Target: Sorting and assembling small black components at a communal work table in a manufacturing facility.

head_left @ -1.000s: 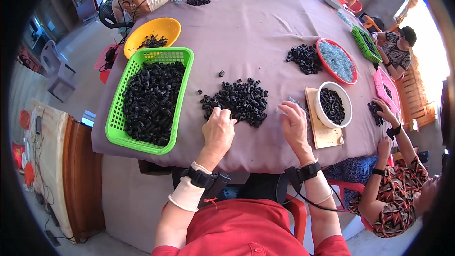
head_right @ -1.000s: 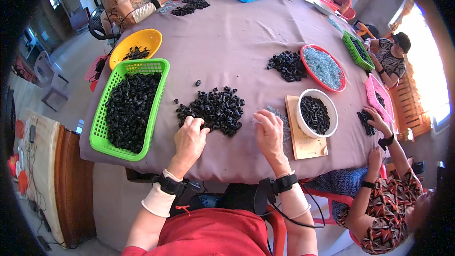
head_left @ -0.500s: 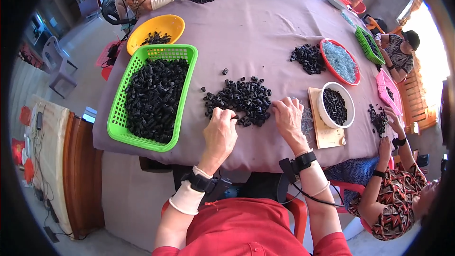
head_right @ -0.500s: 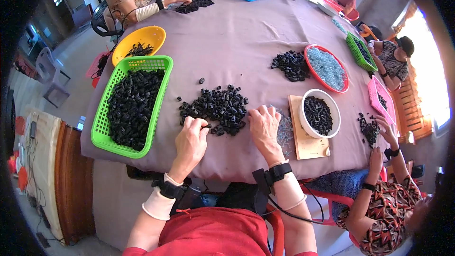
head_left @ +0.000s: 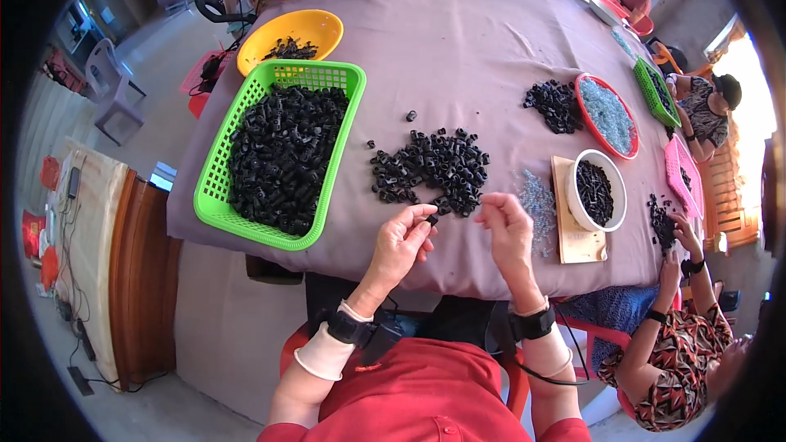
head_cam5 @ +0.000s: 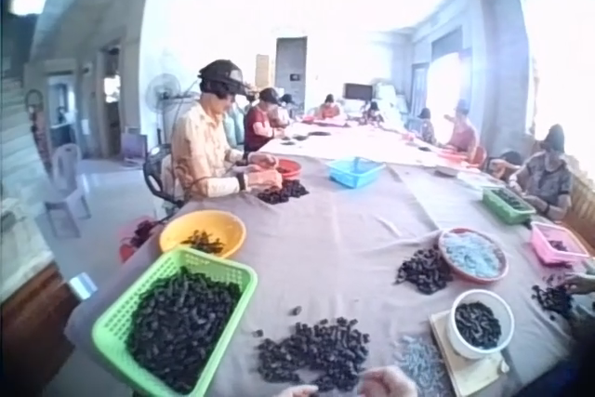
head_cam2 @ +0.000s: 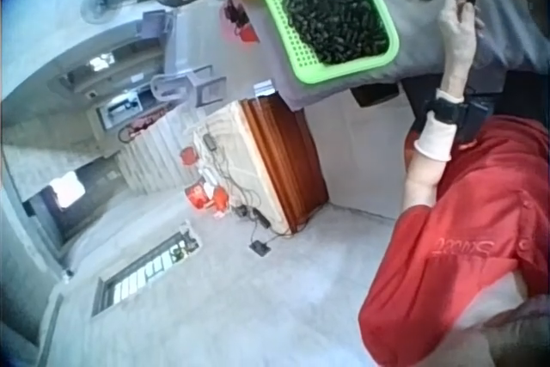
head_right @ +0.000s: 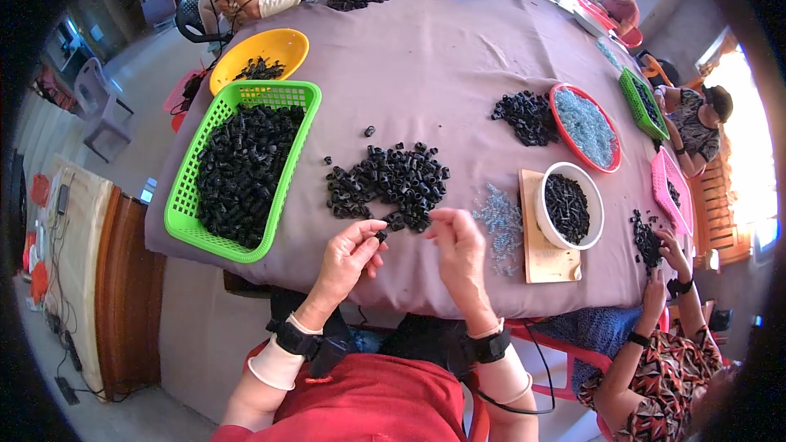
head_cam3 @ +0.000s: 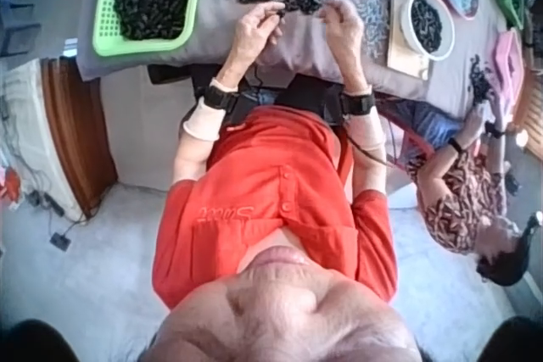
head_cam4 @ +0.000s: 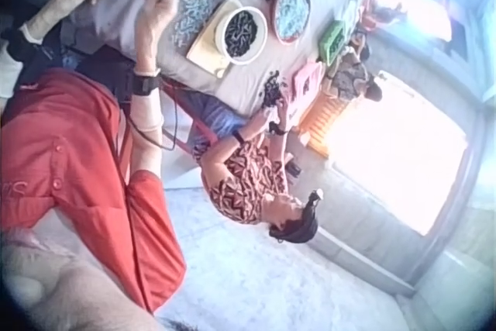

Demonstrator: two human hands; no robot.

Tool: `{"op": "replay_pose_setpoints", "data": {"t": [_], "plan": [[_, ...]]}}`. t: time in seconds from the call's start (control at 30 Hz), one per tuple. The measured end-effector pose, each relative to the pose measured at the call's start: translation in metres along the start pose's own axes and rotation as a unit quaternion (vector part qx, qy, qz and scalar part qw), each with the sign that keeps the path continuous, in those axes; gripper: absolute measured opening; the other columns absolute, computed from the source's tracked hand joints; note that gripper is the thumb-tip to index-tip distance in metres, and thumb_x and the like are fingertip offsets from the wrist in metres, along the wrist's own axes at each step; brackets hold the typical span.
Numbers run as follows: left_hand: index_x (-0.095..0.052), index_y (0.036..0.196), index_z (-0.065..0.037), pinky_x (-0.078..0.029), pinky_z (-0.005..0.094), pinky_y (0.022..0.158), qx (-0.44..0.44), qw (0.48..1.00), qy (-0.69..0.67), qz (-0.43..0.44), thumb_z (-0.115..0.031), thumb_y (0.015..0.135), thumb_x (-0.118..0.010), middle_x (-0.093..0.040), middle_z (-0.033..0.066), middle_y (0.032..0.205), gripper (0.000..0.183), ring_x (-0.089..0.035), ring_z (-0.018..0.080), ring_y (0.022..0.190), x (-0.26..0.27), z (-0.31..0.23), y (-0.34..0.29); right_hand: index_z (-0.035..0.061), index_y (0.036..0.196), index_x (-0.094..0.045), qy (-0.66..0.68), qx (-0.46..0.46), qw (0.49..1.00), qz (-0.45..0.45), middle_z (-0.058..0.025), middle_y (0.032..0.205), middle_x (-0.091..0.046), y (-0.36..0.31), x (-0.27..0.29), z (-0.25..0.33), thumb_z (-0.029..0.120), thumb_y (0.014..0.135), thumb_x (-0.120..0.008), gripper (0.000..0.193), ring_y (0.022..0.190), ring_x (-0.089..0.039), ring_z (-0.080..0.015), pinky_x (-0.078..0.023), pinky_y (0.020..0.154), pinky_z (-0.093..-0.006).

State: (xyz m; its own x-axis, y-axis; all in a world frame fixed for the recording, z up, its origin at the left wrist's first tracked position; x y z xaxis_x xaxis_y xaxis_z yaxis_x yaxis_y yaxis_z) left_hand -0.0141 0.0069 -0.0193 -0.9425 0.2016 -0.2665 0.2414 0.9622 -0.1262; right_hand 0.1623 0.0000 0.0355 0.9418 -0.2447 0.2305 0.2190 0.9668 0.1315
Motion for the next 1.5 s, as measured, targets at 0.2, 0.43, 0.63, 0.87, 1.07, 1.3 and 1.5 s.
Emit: {"op": "replay_pose_setpoints", "data": {"t": [0.2,0.43,0.63,0.87,1.07,1.3,1.5], "plan": [[-0.054,0.112,-0.003,-0.047,0.0201,0.047,0.043,0.997,-0.058,0.023,-0.005,0.092,-0.048,-0.061,0.0055,0.081,0.021,-0.057,0.0082,0.058,-0.003,0.011,-0.004,0.0003,0.094,-0.060,0.083,-0.090,0.991,0.055,-0.0061,0.081,-0.064,-0.025,-0.029,-0.014,0.000,0.087,-0.055,0.009,0.069,-0.058,-0.0077,-0.047,0.065,-0.0209],[-0.053,0.111,-0.002,-0.048,0.0216,0.048,0.054,0.994,-0.081,0.047,-0.005,0.093,-0.047,-0.061,0.0069,0.081,0.020,-0.059,0.0107,0.060,-0.005,0.004,-0.007,0.0002,0.090,-0.059,0.087,-0.047,0.994,0.049,0.0001,0.080,-0.061,-0.041,-0.046,-0.017,-0.004,0.084,-0.059,0.008,0.075,-0.058,-0.0065,-0.046,0.068,-0.0193],[-0.051,0.115,-0.001,-0.048,0.0220,0.047,0.076,0.990,-0.086,0.082,-0.004,0.092,-0.047,-0.061,0.0077,0.081,0.023,-0.059,0.0107,0.059,-0.009,0.012,-0.007,0.0005,0.090,-0.060,0.094,-0.068,0.992,0.040,0.0004,0.081,-0.061,-0.040,-0.043,-0.015,-0.005,0.082,-0.060,0.010,0.078,-0.058,-0.0062,-0.046,0.068,-0.0193],[-0.050,0.120,-0.002,-0.050,0.0228,0.049,0.055,0.992,-0.094,0.066,-0.005,0.093,-0.046,-0.061,0.0069,0.080,0.027,-0.059,0.0098,0.059,-0.009,0.002,-0.008,0.0013,0.091,-0.060,0.130,-0.059,0.989,0.025,-0.0001,0.083,-0.062,-0.043,-0.045,-0.016,-0.005,0.081,-0.062,0.012,0.078,-0.059,-0.0062,-0.047,0.070,-0.0195],[-0.047,0.121,-0.002,-0.050,0.0232,0.048,0.079,0.987,-0.084,0.108,-0.006,0.093,-0.046,-0.060,0.0064,0.077,0.028,-0.059,0.0107,0.057,-0.011,0.010,-0.006,0.0010,0.091,-0.060,0.118,-0.060,0.991,0.025,-0.0003,0.083,-0.062,-0.040,-0.045,-0.013,-0.006,0.081,-0.062,0.012,0.078,-0.059,-0.0061,-0.048,0.071,-0.0197],[-0.049,0.118,-0.002,-0.050,0.0236,0.048,0.104,0.980,-0.169,0.020,-0.009,0.093,-0.049,-0.060,0.0071,0.076,0.026,-0.061,0.0136,0.059,-0.004,0.012,-0.007,0.0015,0.089,-0.061,0.105,-0.053,0.993,0.011,-0.0011,0.078,-0.063,-0.044,-0.043,-0.008,-0.003,0.080,-0.064,0.010,0.072,-0.058,-0.0063,-0.047,0.067,-0.0202],[-0.050,0.113,-0.002,-0.052,0.0241,0.052,0.107,0.983,-0.127,0.079,-0.009,0.093,-0.049,-0.062,0.0081,0.081,0.021,-0.063,0.0151,0.063,-0.009,0.014,-0.007,0.0014,0.089,-0.060,0.059,-0.038,0.997,0.010,-0.0001,0.081,-0.062,-0.040,-0.043,-0.005,-0.004,0.079,-0.064,0.012,0.076,-0.057,-0.0058,-0.046,0.069,-0.0197]]}}
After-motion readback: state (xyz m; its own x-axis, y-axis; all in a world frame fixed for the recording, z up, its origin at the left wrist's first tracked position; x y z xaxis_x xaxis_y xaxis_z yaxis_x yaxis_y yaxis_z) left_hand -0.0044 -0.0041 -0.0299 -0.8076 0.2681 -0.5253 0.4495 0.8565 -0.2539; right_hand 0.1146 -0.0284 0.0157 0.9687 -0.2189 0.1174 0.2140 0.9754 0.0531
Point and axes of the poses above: each hand's wrist, its own y-axis towards the middle knuckle, its own x-axis out of the back of the hand, z = x × y, the point moved 8 cm from there along y, towards the middle knuckle
